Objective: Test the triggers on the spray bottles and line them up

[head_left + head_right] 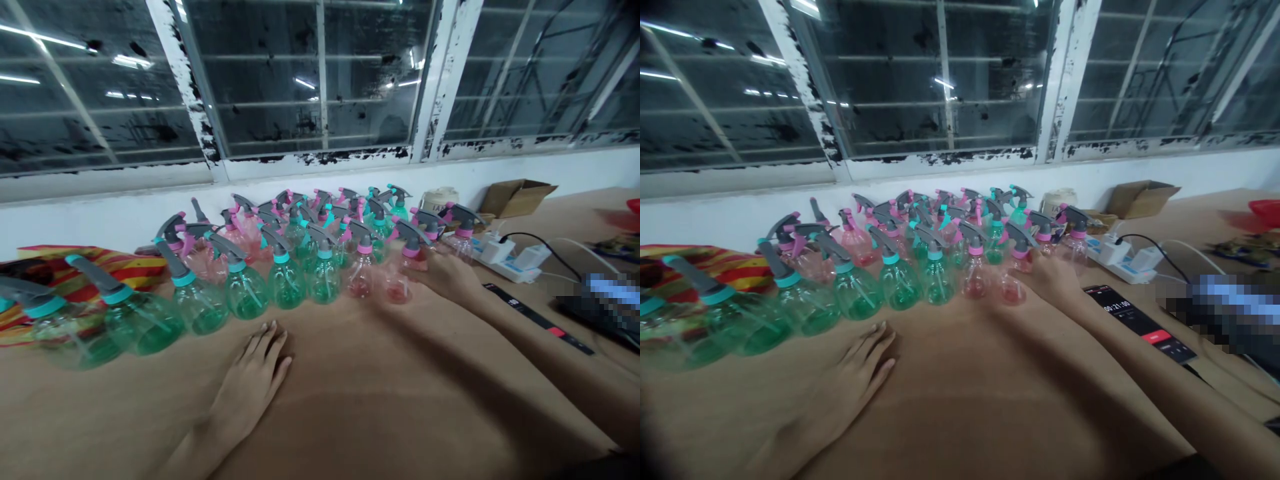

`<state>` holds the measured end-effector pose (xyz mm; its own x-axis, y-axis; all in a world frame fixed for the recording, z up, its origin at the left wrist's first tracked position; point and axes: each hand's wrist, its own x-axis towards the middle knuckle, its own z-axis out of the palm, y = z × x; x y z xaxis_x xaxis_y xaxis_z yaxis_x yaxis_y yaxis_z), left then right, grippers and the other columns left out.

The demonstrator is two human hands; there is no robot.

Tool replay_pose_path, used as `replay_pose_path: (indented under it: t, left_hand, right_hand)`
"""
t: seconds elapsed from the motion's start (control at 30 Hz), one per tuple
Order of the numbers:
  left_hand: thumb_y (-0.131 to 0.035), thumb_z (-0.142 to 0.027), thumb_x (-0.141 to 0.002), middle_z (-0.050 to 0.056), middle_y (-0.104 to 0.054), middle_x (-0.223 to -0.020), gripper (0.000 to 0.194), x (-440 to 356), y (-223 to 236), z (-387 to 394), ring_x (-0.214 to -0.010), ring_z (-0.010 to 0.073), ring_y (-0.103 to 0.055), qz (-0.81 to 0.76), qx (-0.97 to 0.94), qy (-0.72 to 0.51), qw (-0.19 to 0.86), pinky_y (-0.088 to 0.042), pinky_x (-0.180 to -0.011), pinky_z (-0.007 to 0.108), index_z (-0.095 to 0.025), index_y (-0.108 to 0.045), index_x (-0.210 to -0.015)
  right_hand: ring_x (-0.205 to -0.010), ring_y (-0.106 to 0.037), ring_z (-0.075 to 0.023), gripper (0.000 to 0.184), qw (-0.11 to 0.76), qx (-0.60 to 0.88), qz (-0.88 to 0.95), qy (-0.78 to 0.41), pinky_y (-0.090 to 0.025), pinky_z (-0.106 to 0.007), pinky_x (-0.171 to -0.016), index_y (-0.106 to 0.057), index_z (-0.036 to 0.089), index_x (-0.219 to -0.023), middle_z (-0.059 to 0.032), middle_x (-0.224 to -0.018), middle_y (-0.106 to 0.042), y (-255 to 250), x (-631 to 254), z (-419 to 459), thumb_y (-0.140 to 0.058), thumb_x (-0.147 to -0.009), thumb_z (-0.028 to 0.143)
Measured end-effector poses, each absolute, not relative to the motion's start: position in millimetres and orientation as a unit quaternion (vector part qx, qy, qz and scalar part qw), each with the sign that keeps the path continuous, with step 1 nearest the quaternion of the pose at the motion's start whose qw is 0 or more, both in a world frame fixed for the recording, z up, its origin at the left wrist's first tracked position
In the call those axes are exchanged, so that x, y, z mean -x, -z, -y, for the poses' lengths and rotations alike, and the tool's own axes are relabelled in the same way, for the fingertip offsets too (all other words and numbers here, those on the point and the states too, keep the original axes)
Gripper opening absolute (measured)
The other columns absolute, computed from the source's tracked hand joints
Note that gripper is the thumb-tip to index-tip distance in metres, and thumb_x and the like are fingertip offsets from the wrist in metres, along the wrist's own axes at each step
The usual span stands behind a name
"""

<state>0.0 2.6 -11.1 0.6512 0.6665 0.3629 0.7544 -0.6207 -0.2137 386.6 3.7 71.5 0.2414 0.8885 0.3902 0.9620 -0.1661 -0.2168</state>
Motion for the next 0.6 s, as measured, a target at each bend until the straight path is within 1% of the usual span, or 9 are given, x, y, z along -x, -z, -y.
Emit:
replay_pose_path:
  t: [0.07, 0.13, 0.3, 0.37, 0.4, 0.43, 0.5, 0.53, 0.6]
  left_hand:
    - [-0.020, -0.039, -0.100, 0.014, -0.051, -0.135, 0.052, 0, 10, -2, -0.124, 0.0272, -0.047, 0.398, 0.893, 0.129, 0.168, -0.039, -0.101, 0.043, -0.011, -0.054, -0.127]
    - [-0.020, -0.039, -0.100, 0.014, -0.051, -0.134, 0.051, 0, 9, -2, -0.124, 0.0276, -0.047, 0.396, 0.894, 0.131, 0.164, -0.039, -0.101, 0.043, -0.010, -0.053, -0.127]
    - [-0.022, -0.039, -0.100, 0.015, -0.051, -0.134, 0.051, 0, 10, -2, -0.123, 0.0280, -0.047, 0.397, 0.893, 0.133, 0.164, -0.039, -0.101, 0.042, -0.009, -0.054, -0.126]
    - [-0.022, -0.039, -0.100, 0.015, -0.051, -0.134, 0.051, 0, 11, -2, -0.123, 0.0281, -0.048, 0.401, 0.891, 0.137, 0.164, -0.039, -0.101, 0.043, -0.009, -0.054, -0.126]
    - [-0.021, -0.039, -0.100, 0.015, -0.050, -0.135, 0.051, 0, 11, -3, -0.123, 0.0282, -0.048, 0.403, 0.890, 0.136, 0.164, -0.040, -0.100, 0.043, -0.009, -0.054, -0.126]
    - [-0.021, -0.039, -0.100, 0.016, -0.050, -0.135, 0.052, 0, 11, -2, -0.123, 0.0284, -0.048, 0.404, 0.889, 0.136, 0.165, -0.040, -0.100, 0.044, -0.009, -0.054, -0.126]
    - [-0.022, -0.039, -0.099, 0.015, -0.051, -0.134, 0.051, -1, 11, -2, -0.124, 0.0283, -0.047, 0.404, 0.890, 0.132, 0.163, -0.040, -0.100, 0.045, -0.010, -0.053, -0.127]
    - [-0.023, -0.038, -0.099, 0.015, -0.051, -0.134, 0.050, -1, 10, -1, -0.124, 0.0282, -0.047, 0.402, 0.891, 0.131, 0.162, -0.039, -0.101, 0.045, -0.010, -0.053, -0.127]
    - [-0.025, -0.037, -0.099, 0.015, -0.051, -0.134, 0.048, -1, 8, -1, -0.124, 0.0281, -0.046, 0.404, 0.892, 0.129, 0.159, -0.039, -0.101, 0.045, -0.010, -0.052, -0.127]
  right_hand:
    - [-0.070, -0.066, -0.0380, 0.046, 0.194, 0.752, 0.623, 0.095, -0.039, -0.037, -0.050, -0.061, 0.016, -0.098, -0.0195, -0.084, -0.068, -73, -389, 14, -0.049, -0.081, 0.057]
    - [-0.067, -0.066, -0.0359, 0.044, 0.192, 0.734, 0.642, 0.111, -0.040, -0.037, -0.050, -0.060, 0.017, -0.101, -0.0160, -0.077, -0.068, -71, -391, 29, -0.050, -0.081, 0.055]
    - [-0.052, -0.061, -0.0240, 0.040, 0.216, 0.680, 0.684, 0.151, -0.042, -0.033, -0.045, -0.061, 0.023, -0.099, -0.0052, -0.066, -0.066, -57, -382, 64, -0.058, -0.077, 0.055]
    - [-0.058, -0.063, -0.0239, 0.038, 0.229, 0.627, 0.720, 0.188, -0.046, -0.035, -0.051, -0.062, 0.022, -0.097, -0.0053, -0.070, -0.067, -56, -366, 79, -0.057, -0.078, 0.055]
    - [-0.066, -0.065, -0.0261, 0.040, 0.243, 0.612, 0.720, 0.219, -0.048, -0.038, -0.057, -0.063, 0.022, -0.098, -0.0068, -0.075, -0.068, -56, -356, 87, -0.057, -0.077, 0.057]
    - [-0.073, -0.066, -0.0285, 0.046, 0.229, 0.609, 0.727, 0.219, -0.050, -0.041, -0.063, -0.063, 0.022, -0.100, -0.0088, -0.081, -0.069, -58, -346, 95, -0.058, -0.075, 0.061]
    - [-0.071, -0.066, -0.0296, 0.051, 0.238, 0.603, 0.722, 0.243, -0.051, -0.044, -0.066, -0.065, 0.021, -0.090, -0.0103, -0.078, -0.070, -63, -327, 109, -0.058, -0.070, 0.068]
    - [-0.077, -0.067, -0.0320, 0.053, 0.232, 0.591, 0.733, 0.242, -0.051, -0.047, -0.070, -0.066, 0.020, -0.089, -0.0124, -0.084, -0.071, -65, -320, 115, -0.057, -0.070, 0.069]
    - [-0.079, -0.067, -0.0314, 0.053, 0.248, 0.571, 0.749, 0.228, -0.052, -0.046, -0.073, -0.066, 0.020, -0.092, -0.0120, -0.086, -0.071, -71, -311, 122, -0.058, -0.071, 0.068]
